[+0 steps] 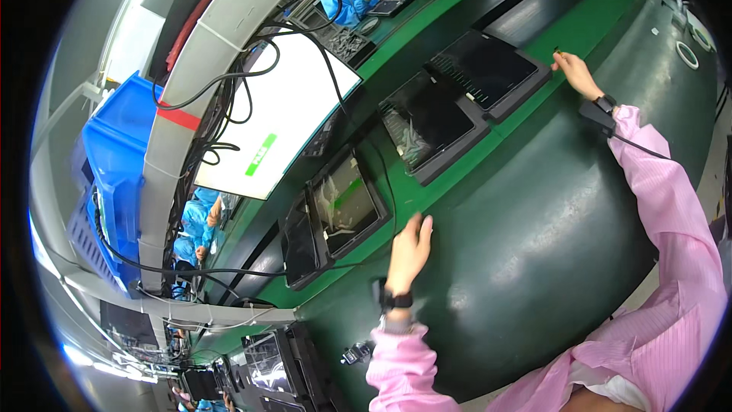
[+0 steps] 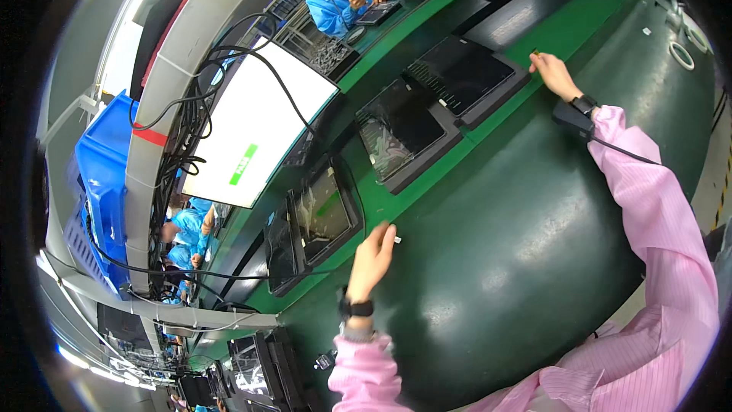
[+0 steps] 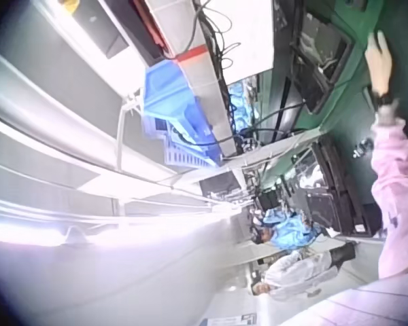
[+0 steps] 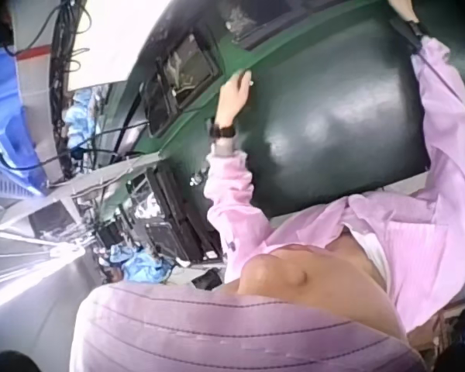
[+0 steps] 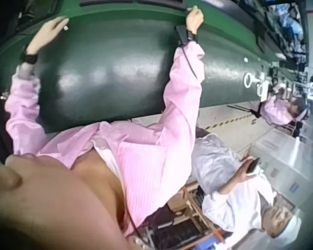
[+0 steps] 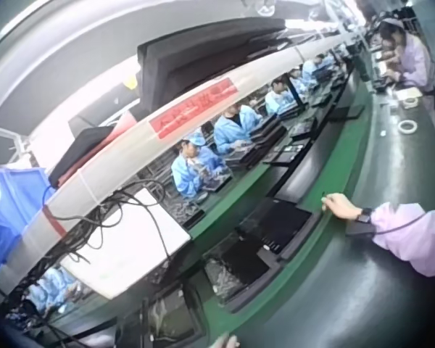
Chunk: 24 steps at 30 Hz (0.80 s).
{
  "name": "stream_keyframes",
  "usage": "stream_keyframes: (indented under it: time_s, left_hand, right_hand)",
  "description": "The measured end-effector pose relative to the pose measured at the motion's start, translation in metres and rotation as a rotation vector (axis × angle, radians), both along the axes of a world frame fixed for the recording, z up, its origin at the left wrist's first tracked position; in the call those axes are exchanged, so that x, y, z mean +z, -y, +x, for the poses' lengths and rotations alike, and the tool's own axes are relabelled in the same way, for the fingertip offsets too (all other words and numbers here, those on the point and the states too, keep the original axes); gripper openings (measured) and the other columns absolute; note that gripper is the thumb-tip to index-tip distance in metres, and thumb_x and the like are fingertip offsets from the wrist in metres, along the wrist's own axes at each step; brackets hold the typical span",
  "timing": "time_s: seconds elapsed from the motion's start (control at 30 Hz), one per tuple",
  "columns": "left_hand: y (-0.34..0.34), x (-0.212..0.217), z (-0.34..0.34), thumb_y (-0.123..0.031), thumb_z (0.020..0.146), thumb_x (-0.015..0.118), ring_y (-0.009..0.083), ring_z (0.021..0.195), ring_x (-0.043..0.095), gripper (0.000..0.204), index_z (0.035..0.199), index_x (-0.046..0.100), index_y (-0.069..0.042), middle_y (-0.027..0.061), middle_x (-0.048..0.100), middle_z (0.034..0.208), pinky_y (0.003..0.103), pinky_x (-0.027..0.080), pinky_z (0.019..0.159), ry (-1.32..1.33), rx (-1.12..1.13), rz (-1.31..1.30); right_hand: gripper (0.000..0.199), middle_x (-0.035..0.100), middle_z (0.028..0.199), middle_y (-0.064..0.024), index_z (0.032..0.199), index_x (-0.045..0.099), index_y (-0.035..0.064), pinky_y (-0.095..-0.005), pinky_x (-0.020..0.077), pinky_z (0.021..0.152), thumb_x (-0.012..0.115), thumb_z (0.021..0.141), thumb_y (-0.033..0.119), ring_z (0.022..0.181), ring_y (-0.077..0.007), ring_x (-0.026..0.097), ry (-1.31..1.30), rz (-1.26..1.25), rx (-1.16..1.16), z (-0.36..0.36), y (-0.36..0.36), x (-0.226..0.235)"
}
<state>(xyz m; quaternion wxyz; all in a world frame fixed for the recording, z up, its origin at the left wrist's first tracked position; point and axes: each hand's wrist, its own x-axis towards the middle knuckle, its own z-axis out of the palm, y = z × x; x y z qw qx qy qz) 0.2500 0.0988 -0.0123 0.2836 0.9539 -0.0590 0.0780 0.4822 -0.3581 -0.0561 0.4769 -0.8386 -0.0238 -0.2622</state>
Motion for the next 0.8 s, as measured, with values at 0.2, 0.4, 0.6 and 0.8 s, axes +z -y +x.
stream_keyframes:
  time_s: [0.2, 0.4, 0.6, 0.8]
  left_hand:
    - [0.027, -0.042, 0.095, -0.049, 0.095, 0.036, 0.0384, 0.129, 0.036, 0.074, 0.135, 0.027, 0.013, 0.0299, 0.038, 0.137, 0.037, 0.028, 0.106, -0.065, 0.455, -0.668]
    - [0.053, -0.014, 0.075, -0.05, 0.096, 0.036, 0.0296, 0.131, 0.035, 0.071, 0.137, 0.031, 0.007, 0.0207, 0.036, 0.142, 0.034, 0.027, 0.106, 0.004, 0.602, -0.662]
    - [0.071, 0.012, -0.006, -0.048, 0.097, 0.034, 0.0278, 0.13, 0.034, 0.067, 0.141, 0.025, 0.002, 0.0205, 0.038, 0.139, 0.039, 0.031, 0.104, -0.064, 0.551, -0.706]
    - [0.108, 0.004, -0.115, -0.044, 0.099, 0.032, 0.0382, 0.135, 0.026, 0.063, 0.141, 0.024, 0.002, 0.0261, 0.032, 0.142, 0.039, 0.021, 0.109, -0.024, 0.48, -0.507]
  right_hand:
    - [0.043, 0.061, 0.071, -0.0161, 0.077, 0.063, 0.0003, -0.0377, 0.0437, 0.069, 0.044, 0.093, 0.035, 0.07, -0.0301, 0.059, -0.106, 0.057, -0.064, 0.023, -0.022, -0.019]
    - [0.043, 0.061, 0.07, -0.0104, 0.077, 0.061, -0.0021, -0.0325, 0.0425, 0.063, 0.046, 0.093, 0.035, 0.066, -0.0199, 0.057, -0.218, 0.214, -0.039, 0.009, -0.022, 0.007]
    - [0.043, 0.06, 0.07, -0.0081, 0.078, 0.059, -0.0024, -0.0296, 0.0413, 0.062, 0.047, 0.092, 0.036, 0.066, -0.0162, 0.055, -0.227, 0.132, 0.062, -0.062, 0.016, 0.021]
    - [0.037, 0.062, 0.075, -0.0055, 0.101, 0.062, 0.0, -0.0314, 0.043, 0.06, 0.048, 0.094, 0.034, 0.065, -0.0139, 0.056, -0.183, 0.188, 0.073, -0.119, 0.044, -0.03]
